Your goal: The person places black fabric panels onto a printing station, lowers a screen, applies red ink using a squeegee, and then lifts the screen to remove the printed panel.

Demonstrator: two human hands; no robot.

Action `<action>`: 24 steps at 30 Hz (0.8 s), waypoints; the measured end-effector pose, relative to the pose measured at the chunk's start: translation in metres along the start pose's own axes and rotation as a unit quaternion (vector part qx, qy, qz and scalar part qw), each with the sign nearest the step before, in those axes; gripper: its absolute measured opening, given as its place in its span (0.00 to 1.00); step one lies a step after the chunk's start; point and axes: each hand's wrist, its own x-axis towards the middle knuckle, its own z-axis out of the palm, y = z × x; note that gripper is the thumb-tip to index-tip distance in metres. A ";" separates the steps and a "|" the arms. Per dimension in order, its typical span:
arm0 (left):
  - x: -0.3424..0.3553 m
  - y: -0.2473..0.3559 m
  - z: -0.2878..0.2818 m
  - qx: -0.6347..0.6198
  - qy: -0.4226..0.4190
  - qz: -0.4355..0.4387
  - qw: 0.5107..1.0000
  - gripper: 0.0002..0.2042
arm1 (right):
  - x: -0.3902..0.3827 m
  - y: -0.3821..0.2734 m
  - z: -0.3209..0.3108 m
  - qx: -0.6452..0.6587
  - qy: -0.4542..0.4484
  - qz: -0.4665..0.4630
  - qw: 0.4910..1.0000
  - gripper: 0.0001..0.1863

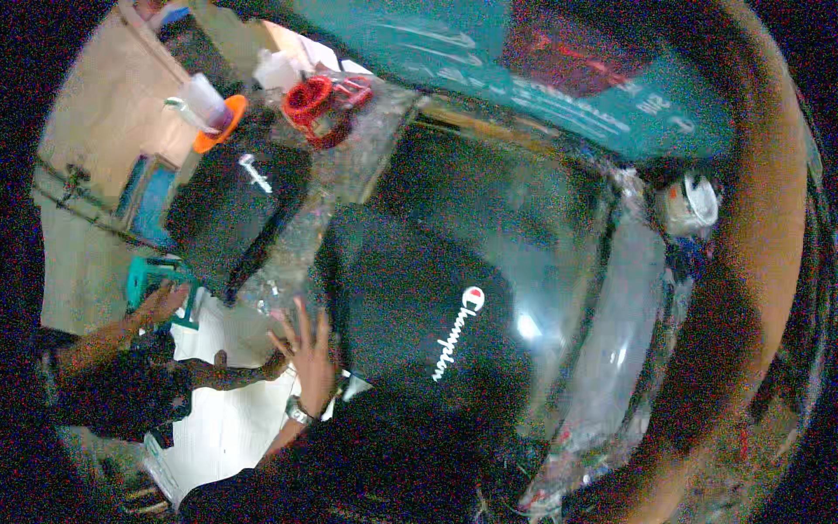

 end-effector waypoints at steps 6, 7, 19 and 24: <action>0.042 -0.001 -0.051 -0.409 0.081 -0.205 0.885 0.21 | 0.008 0.059 -0.028 0.023 -0.144 0.109 0.983 0.26; 0.048 0.008 -0.044 -0.412 0.077 -0.230 0.878 0.19 | 0.009 0.085 -0.048 0.000 -0.109 0.088 0.990 0.25; 0.211 -0.042 -0.097 -0.874 -0.017 -0.136 0.466 0.27 | 0.078 0.211 -0.008 -0.056 -0.180 -0.032 0.982 0.21; 0.203 -0.193 -0.104 -0.823 0.232 -0.287 0.433 0.20 | 0.062 0.223 0.011 -0.136 -0.135 -0.159 0.968 0.22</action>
